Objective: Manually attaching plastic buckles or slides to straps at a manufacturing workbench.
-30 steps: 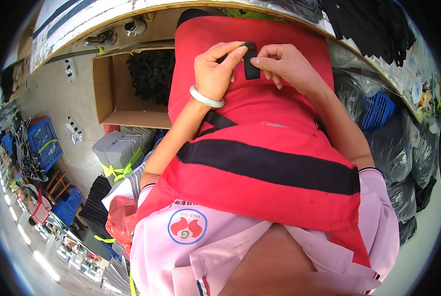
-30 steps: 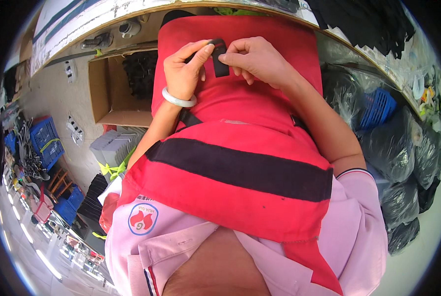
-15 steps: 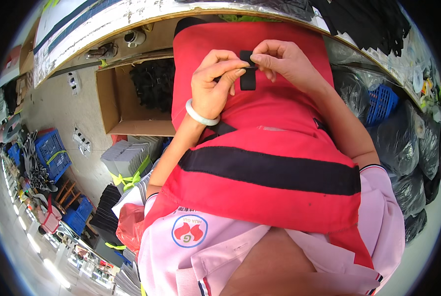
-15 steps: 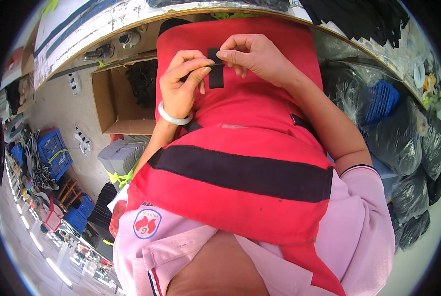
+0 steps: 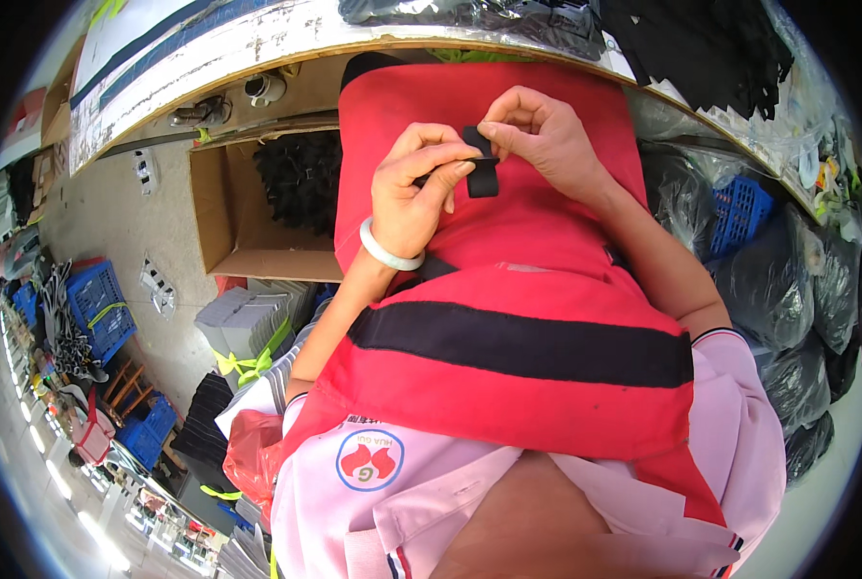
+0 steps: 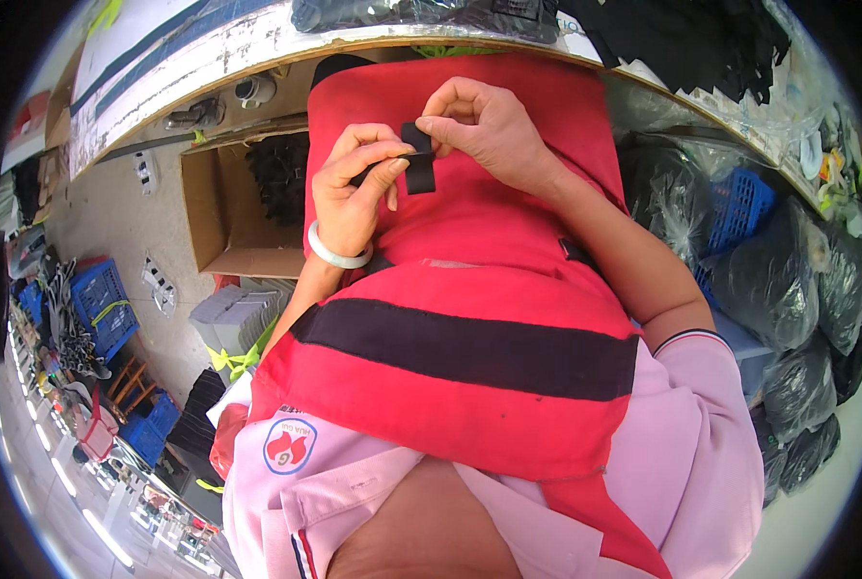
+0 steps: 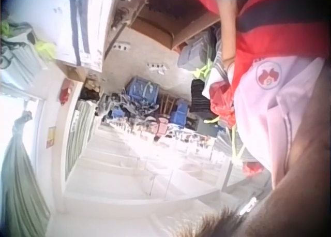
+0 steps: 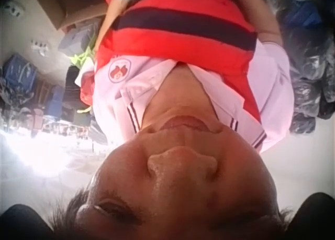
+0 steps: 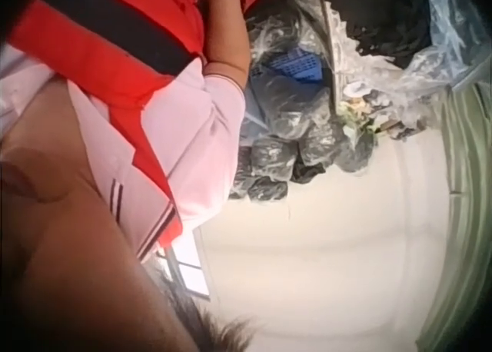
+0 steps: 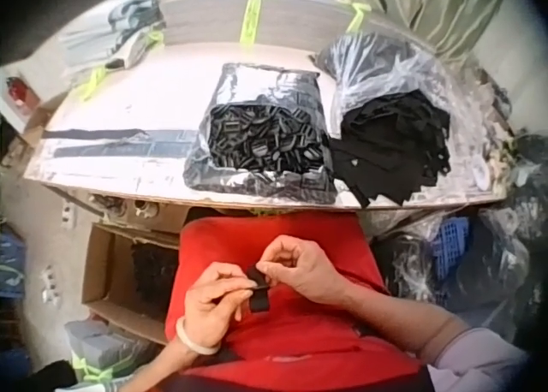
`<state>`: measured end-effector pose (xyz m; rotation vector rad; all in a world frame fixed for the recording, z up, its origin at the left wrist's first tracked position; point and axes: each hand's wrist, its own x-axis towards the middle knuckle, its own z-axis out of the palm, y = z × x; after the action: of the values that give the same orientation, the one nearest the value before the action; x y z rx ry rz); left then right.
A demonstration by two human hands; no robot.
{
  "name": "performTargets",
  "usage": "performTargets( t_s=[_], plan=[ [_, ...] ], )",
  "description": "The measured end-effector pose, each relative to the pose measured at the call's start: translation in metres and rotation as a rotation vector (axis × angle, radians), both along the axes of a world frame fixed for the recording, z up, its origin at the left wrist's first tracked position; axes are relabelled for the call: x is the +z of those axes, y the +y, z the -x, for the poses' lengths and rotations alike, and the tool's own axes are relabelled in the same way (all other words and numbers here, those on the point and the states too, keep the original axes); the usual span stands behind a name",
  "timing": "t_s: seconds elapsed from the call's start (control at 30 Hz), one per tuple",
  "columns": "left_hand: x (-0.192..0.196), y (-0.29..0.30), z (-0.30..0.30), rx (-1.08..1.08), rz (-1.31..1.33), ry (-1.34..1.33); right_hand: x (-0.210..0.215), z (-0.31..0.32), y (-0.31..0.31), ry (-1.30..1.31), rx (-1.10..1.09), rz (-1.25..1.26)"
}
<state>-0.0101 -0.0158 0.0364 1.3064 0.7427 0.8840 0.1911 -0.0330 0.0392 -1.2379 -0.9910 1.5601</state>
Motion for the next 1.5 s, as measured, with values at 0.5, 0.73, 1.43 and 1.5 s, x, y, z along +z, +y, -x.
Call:
performTargets(
  t_s=[0.5, 0.73, 1.43, 1.5],
  plan=[
    [0.004, -0.007, 0.004, 0.015, -0.159, 0.046, 0.004, -0.006, -0.002, 0.002, 0.174, 0.131],
    [0.006, -0.011, 0.005, 0.004, -0.157, 0.042, 0.008, -0.003, -0.005, -0.041, 0.111, 0.073],
    [0.023, -0.014, 0.020, -0.022, 0.208, 0.081, -0.018, 0.015, -0.007, -0.033, 0.050, 0.012],
    [0.026, -0.009, 0.041, -0.048, 0.217, 0.160, -0.017, 0.014, -0.008, -0.043, 0.203, 0.069]
  ],
)
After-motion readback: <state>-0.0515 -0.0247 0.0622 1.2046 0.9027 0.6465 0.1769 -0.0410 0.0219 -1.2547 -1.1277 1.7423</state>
